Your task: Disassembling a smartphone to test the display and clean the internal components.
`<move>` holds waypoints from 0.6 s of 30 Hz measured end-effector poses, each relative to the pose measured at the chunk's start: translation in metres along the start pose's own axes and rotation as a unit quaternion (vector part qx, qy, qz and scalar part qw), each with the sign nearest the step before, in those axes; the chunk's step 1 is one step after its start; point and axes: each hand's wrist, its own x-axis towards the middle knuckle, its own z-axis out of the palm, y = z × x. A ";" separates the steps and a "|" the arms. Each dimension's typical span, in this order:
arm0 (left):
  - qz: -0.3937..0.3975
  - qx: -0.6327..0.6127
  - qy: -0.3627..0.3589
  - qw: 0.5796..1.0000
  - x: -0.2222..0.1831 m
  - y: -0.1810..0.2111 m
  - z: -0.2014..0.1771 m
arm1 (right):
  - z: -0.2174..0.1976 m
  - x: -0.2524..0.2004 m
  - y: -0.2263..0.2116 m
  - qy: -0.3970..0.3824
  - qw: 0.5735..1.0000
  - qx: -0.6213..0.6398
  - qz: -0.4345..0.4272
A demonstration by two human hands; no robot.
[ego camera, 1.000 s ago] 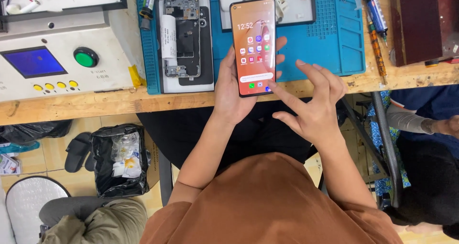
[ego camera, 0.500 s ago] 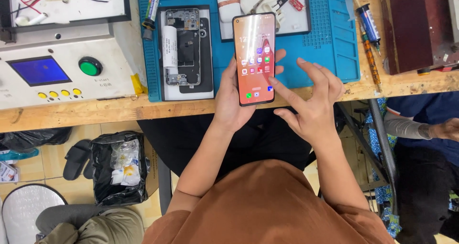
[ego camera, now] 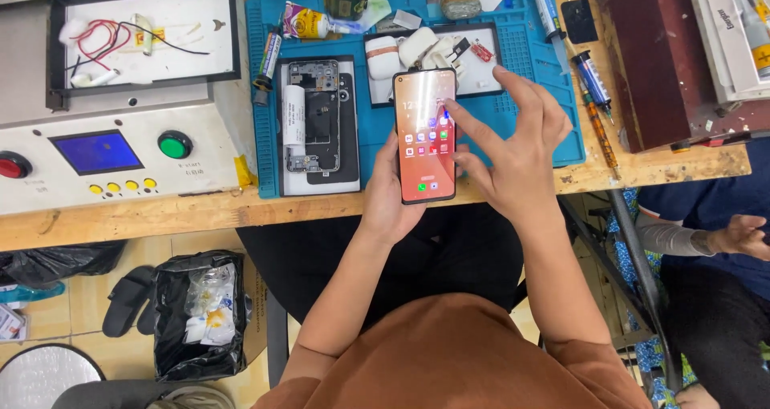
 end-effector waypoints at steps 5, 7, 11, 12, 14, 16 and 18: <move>-0.022 0.003 -0.008 1.000 0.000 0.001 0.005 | 0.003 0.015 0.007 0.011 1.000 -0.017 -0.002; -0.024 -0.003 -0.010 1.000 0.000 0.001 0.003 | 0.005 0.017 0.007 0.004 1.000 -0.019 0.001; -0.020 -0.039 0.027 0.999 0.001 -0.002 -0.002 | 0.009 0.023 -0.010 0.015 1.000 -0.024 0.009; -0.019 -0.059 0.058 0.996 0.002 -0.003 -0.004 | 0.009 0.025 -0.017 0.024 1.000 -0.020 0.005; -0.017 -0.048 0.022 0.998 0.001 -0.001 -0.004 | 0.009 0.024 -0.026 0.015 0.999 -0.034 -0.018; -0.015 -0.036 -0.015 0.999 0.002 -0.001 -0.006 | 0.009 0.028 -0.030 0.009 0.998 -0.047 -0.041; -0.002 -0.036 0.035 0.999 0.003 -0.006 -0.011 | 0.007 0.032 -0.031 0.047 0.999 -0.012 0.005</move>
